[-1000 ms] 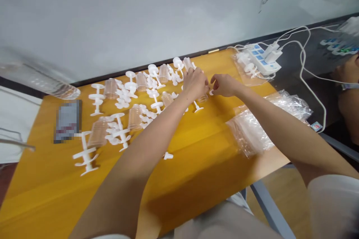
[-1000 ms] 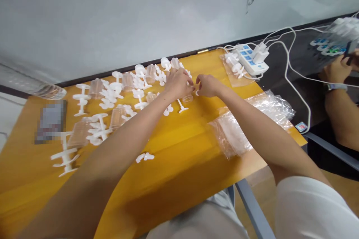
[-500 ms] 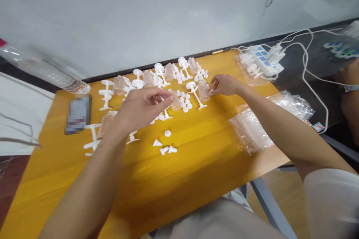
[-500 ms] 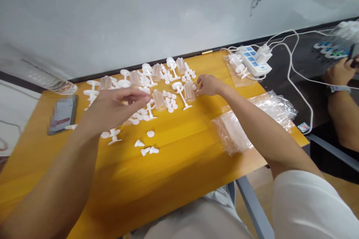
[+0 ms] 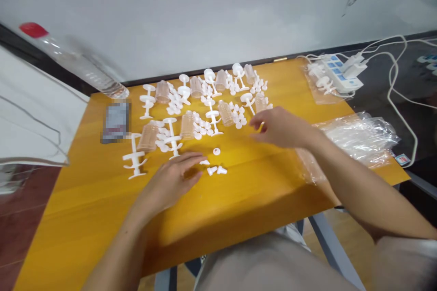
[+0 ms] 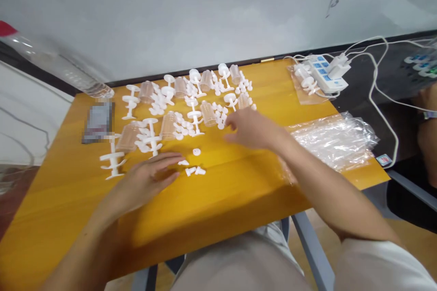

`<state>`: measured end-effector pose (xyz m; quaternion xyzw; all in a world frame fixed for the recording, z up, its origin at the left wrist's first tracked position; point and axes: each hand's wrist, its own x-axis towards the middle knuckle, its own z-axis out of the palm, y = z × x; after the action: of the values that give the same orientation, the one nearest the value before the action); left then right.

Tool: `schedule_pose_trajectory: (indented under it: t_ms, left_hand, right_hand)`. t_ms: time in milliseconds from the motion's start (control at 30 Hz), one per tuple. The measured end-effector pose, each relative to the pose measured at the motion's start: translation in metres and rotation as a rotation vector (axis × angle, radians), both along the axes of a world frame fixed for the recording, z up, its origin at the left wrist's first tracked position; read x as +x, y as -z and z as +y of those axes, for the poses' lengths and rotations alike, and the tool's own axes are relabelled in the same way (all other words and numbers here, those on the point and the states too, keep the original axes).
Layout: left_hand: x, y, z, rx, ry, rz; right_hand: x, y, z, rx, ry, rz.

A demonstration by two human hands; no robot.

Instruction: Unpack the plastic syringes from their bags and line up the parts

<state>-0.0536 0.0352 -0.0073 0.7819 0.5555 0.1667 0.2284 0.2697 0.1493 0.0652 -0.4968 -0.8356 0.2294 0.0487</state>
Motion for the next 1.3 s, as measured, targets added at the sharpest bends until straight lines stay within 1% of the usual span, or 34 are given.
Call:
schedule_pose_trajectory:
  t_ms: [67, 133, 200, 233, 267, 300, 333, 400, 467, 533, 567, 600, 633, 667, 733, 800, 867, 900, 933, 1000, 1067, 1100, 1133, 1167, 1200, 1233, 1300]
  left_hand:
    - [0.002, 0.009, 0.0, 0.036, 0.033, 0.01]
    - [0.003, 0.015, 0.001, 0.062, 0.039, 0.032]
    - [0.003, 0.014, 0.001, 0.081, 0.014, 0.041]
    - [0.003, 0.01, 0.001, 0.092, -0.005, 0.031]
    - [0.004, 0.004, 0.002, 0.104, -0.023, 0.009]
    - [0.006, -0.003, 0.003, 0.118, -0.039, -0.022]
    - [0.011, -0.012, 0.006, 0.128, -0.051, -0.058]
    - [0.029, -0.032, 0.017, 0.127, -0.057, -0.142]
    - [0.058, -0.047, 0.039, 0.104, -0.031, -0.23]
    - [0.095, -0.053, 0.069, 0.114, 0.052, -0.297]
    - [0.116, -0.052, 0.086, 0.16, 0.108, -0.306]
    - [0.136, -0.048, 0.103, 0.213, 0.159, -0.3]
    - [0.156, -0.042, 0.12, 0.256, 0.199, -0.266]
    - [0.174, -0.035, 0.135, 0.282, 0.213, -0.208]
    - [0.202, -0.018, 0.159, 0.3, 0.23, -0.085]
    - [0.218, -0.004, 0.174, 0.297, 0.241, 0.015]
    - [0.22, 0.0, 0.179, 0.306, 0.244, 0.053]
    - [0.215, -0.002, 0.177, 0.319, 0.233, 0.044]
    - [0.207, -0.008, 0.173, 0.335, 0.216, 0.018]
    - [0.179, -0.028, 0.154, 0.35, 0.169, -0.069]
    - [0.14, -0.05, 0.122, 0.302, 0.127, -0.159]
    - [0.118, -0.059, 0.103, 0.251, 0.089, -0.177]
    - [0.098, -0.065, 0.082, 0.201, 0.038, -0.178]
    - [0.078, -0.066, 0.06, 0.155, 0.007, -0.163]
    - [0.062, -0.063, 0.04, 0.11, -0.01, -0.151]
    - [0.049, -0.055, 0.021, 0.053, -0.01, -0.138]
    - [0.033, -0.031, -0.008, 0.003, 0.036, -0.108]
  right_hand:
    - [-0.036, 0.011, -0.033, -0.022, -0.203, 0.039]
    - [-0.067, 0.032, -0.054, -0.03, -0.339, 0.056]
    - [-0.087, 0.052, -0.064, -0.037, -0.398, 0.024]
    - [-0.091, 0.059, -0.067, -0.042, -0.413, 0.001]
    - [-0.092, 0.062, -0.068, -0.042, -0.417, -0.018]
    - [-0.088, 0.061, -0.068, -0.035, -0.411, -0.025]
    - [-0.081, 0.056, -0.066, -0.02, -0.391, -0.015]
    - [-0.057, 0.037, -0.059, 0.043, -0.289, 0.05]
    - [-0.024, 0.015, -0.043, 0.111, -0.103, 0.107]
    - [0.012, 0.0, -0.02, 0.145, 0.13, 0.088]
    - [0.029, -0.003, -0.006, 0.152, 0.229, 0.04]
    - [0.044, -0.003, 0.008, 0.145, 0.296, -0.024]
    - [0.056, 0.0, 0.021, 0.129, 0.327, -0.095]
    - [0.065, 0.006, 0.034, 0.106, 0.333, -0.162]
    - [0.074, 0.021, 0.055, 0.046, 0.3, -0.262]
    - [0.074, 0.036, 0.07, 0.0, 0.27, -0.308]
    - [0.069, 0.047, 0.079, -0.021, 0.254, -0.306]
    - [0.068, 0.05, 0.082, -0.025, 0.25, -0.284]
    - [0.067, 0.05, 0.083, -0.027, 0.248, -0.25]
    - [0.069, 0.045, 0.081, -0.024, 0.255, -0.179]
    - [0.07, 0.033, 0.069, -0.004, 0.27, -0.149]
    - [0.069, 0.026, 0.059, 0.007, 0.267, -0.151]
    - [0.064, 0.018, 0.047, 0.014, 0.244, -0.156]
    - [0.056, 0.012, 0.032, 0.019, 0.199, -0.154]
    - [0.044, 0.008, 0.017, 0.017, 0.129, -0.144]
    - [0.028, 0.007, 0.002, 0.013, 0.038, -0.124]
    - [-0.013, 0.016, -0.024, 0.018, -0.163, -0.08]
